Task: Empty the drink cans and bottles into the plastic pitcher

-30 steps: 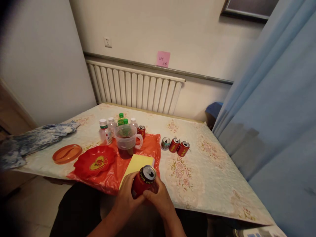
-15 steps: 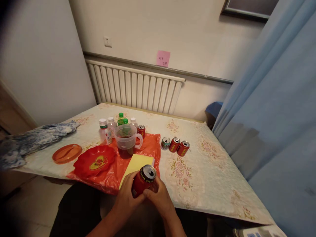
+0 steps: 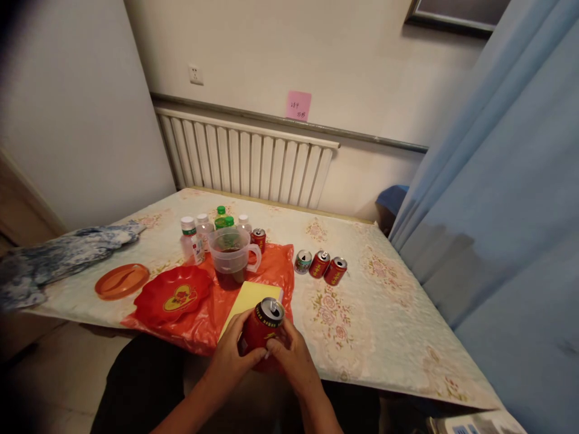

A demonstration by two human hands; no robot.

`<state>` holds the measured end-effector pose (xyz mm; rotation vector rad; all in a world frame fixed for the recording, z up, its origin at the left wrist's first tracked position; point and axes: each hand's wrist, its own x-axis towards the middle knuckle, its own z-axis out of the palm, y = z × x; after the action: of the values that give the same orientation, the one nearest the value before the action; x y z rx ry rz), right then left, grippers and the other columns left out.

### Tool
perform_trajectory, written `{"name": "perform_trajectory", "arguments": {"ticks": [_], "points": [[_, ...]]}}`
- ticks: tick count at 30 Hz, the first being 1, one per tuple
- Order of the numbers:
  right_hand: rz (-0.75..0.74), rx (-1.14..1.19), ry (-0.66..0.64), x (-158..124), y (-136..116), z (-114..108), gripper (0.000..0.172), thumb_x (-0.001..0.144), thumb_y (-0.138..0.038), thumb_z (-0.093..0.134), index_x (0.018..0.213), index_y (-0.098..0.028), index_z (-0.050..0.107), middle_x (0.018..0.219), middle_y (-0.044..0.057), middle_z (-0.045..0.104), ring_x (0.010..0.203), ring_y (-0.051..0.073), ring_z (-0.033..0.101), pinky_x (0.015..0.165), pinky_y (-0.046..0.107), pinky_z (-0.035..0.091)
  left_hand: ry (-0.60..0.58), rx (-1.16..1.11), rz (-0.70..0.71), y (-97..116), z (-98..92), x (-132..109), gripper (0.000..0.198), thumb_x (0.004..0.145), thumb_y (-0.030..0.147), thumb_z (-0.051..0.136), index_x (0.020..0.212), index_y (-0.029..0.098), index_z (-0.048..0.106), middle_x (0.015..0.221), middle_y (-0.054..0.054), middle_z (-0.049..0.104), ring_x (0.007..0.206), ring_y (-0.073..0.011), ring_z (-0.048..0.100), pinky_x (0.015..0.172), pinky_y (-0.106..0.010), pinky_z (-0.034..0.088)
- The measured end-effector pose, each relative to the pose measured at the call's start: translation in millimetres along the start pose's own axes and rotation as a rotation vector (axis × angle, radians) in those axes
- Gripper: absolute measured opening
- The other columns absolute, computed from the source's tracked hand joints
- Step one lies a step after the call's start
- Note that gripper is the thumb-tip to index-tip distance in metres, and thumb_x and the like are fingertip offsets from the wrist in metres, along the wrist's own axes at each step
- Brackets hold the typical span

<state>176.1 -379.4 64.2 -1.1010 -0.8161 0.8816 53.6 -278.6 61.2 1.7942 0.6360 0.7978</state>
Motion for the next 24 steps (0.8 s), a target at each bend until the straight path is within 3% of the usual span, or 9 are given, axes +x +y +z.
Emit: {"name": "perform_trajectory", "arguments": {"ticks": [6,11,15,24], "points": [[-0.001,-0.005,-0.011,0.1,0.3,-1.6,0.05,0.083,-0.032,0.069,0.131,-0.026,0.058,0.13,0.006,0.064,0.117,0.026,0.059,0.099,0.04,0.047,0.047,-0.086,-0.11,-4.4,4.4,-2.3,0.069,0.061,0.025,0.07,0.124,0.015,0.044,0.126,-0.015,0.057,0.121,-0.03,0.053,0.107,-0.049,0.04],[-0.01,0.004,-0.015,-0.7,1.5,-2.6,0.051,0.084,-0.034,0.069,0.133,-0.027,0.057,0.132,0.005,0.062,0.121,0.025,0.057,0.108,0.042,0.039,0.048,-0.103,-0.106,-1.3,3.2,-2.7,0.057,0.063,0.022,0.067,0.117,0.018,0.047,0.119,-0.012,0.062,0.115,-0.0279,0.058,0.103,-0.048,0.043],[0.003,0.004,-0.013,-0.9,3.2,-4.3,0.051,0.084,-0.033,0.069,0.133,-0.026,0.056,0.132,0.006,0.063,0.121,0.026,0.057,0.107,0.043,0.041,0.006,-0.097,-0.089,-1.5,1.3,-1.6,0.052,0.067,0.024,0.065,0.116,0.019,0.048,0.12,-0.011,0.062,0.115,-0.0267,0.058,0.102,-0.045,0.044],[0.025,0.013,0.057,1.9,2.1,2.3,0.05,0.076,-0.032,0.076,0.123,-0.023,0.062,0.127,0.007,0.066,0.121,0.029,0.059,0.105,0.045,0.044,-0.03,-0.046,-0.112,-2.9,1.1,-2.2,0.061,0.065,0.025,0.067,0.12,0.019,0.044,0.125,-0.013,0.059,0.118,-0.029,0.055,0.104,-0.048,0.041]]}}
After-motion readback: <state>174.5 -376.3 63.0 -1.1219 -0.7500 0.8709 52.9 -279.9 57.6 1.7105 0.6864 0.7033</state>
